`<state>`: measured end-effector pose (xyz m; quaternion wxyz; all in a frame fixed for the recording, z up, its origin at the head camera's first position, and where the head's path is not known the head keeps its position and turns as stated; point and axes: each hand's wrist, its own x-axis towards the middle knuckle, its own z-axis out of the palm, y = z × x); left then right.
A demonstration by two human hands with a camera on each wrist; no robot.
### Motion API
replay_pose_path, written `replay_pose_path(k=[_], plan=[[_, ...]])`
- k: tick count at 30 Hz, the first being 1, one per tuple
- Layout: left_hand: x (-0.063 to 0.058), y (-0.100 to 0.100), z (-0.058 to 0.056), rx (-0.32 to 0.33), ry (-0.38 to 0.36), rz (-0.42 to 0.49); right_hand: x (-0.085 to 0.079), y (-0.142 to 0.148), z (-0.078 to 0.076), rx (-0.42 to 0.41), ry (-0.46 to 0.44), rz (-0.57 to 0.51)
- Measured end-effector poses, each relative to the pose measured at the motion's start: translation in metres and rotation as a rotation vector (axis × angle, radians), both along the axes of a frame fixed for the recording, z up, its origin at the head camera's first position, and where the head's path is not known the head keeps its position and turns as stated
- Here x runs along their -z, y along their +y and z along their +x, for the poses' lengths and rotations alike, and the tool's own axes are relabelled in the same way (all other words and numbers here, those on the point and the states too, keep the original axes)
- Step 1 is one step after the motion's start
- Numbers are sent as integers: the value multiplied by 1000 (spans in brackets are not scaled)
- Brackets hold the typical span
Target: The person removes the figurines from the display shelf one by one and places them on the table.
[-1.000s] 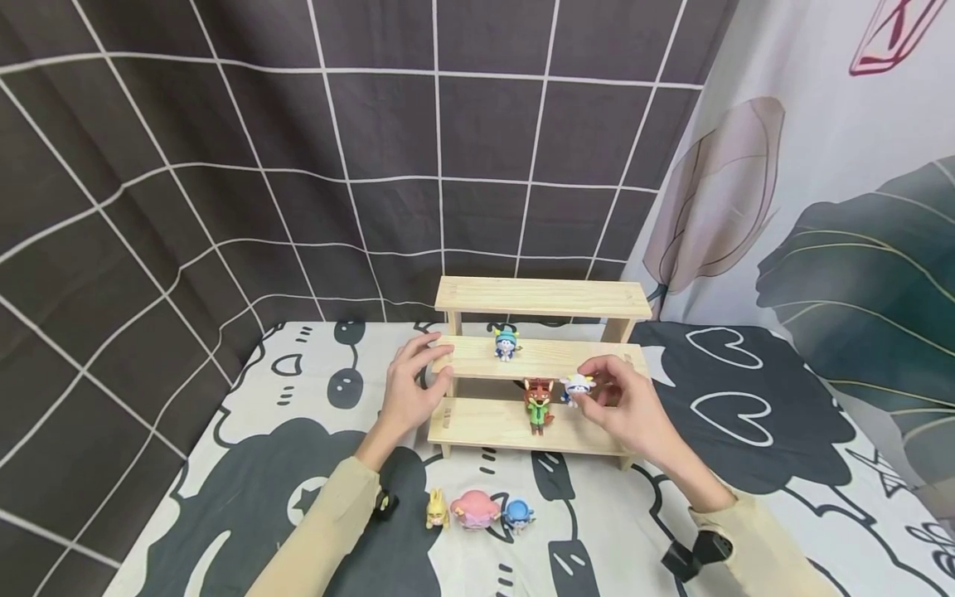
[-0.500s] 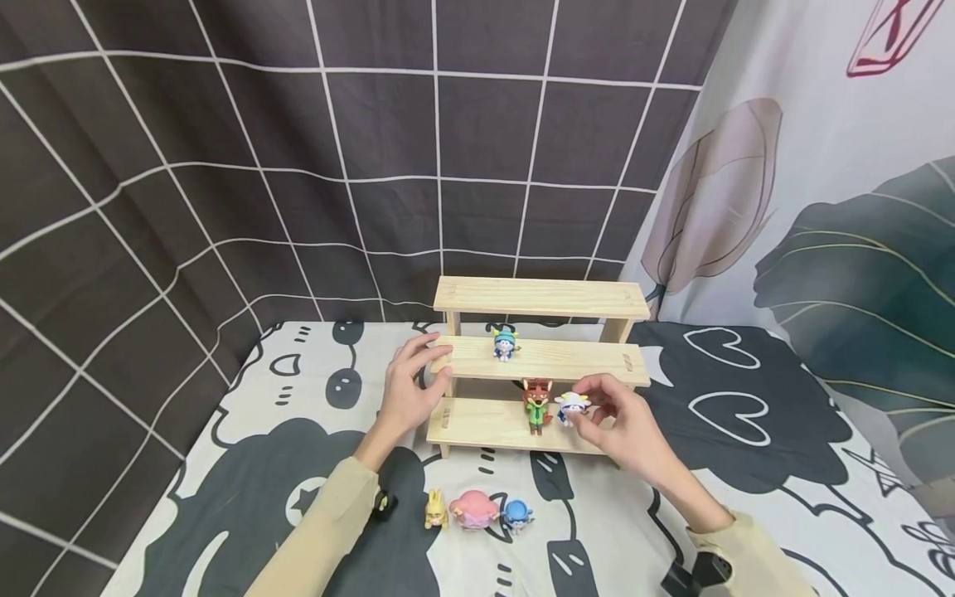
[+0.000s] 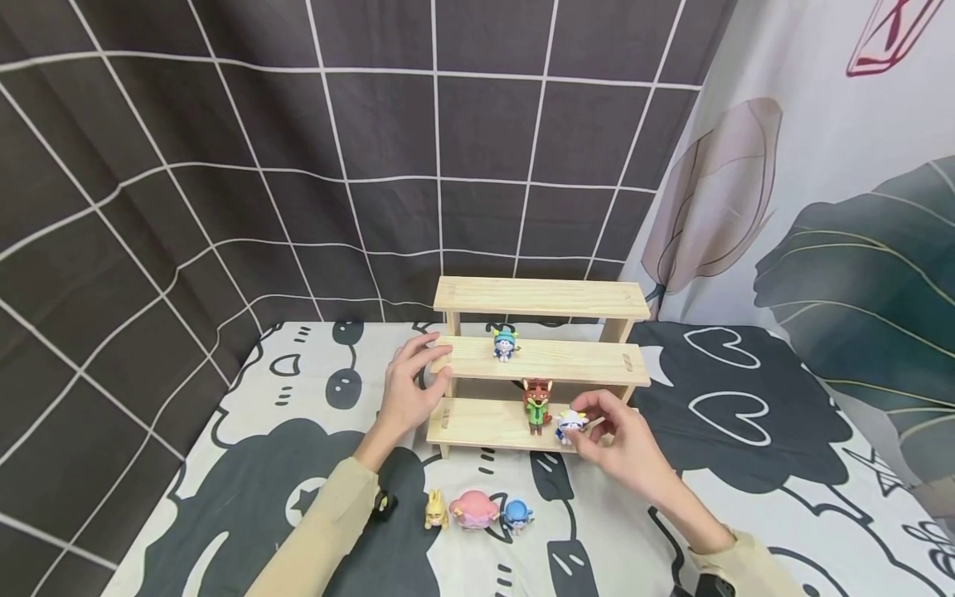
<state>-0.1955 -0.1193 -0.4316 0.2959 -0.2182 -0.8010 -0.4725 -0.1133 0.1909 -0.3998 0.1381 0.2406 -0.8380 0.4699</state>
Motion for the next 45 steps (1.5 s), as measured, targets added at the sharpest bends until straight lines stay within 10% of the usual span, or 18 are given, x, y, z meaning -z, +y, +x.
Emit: replay_pose_path(k=[45], plan=[[1,0,-2,2,8,2,37,-8,42,-72,-48,-55]])
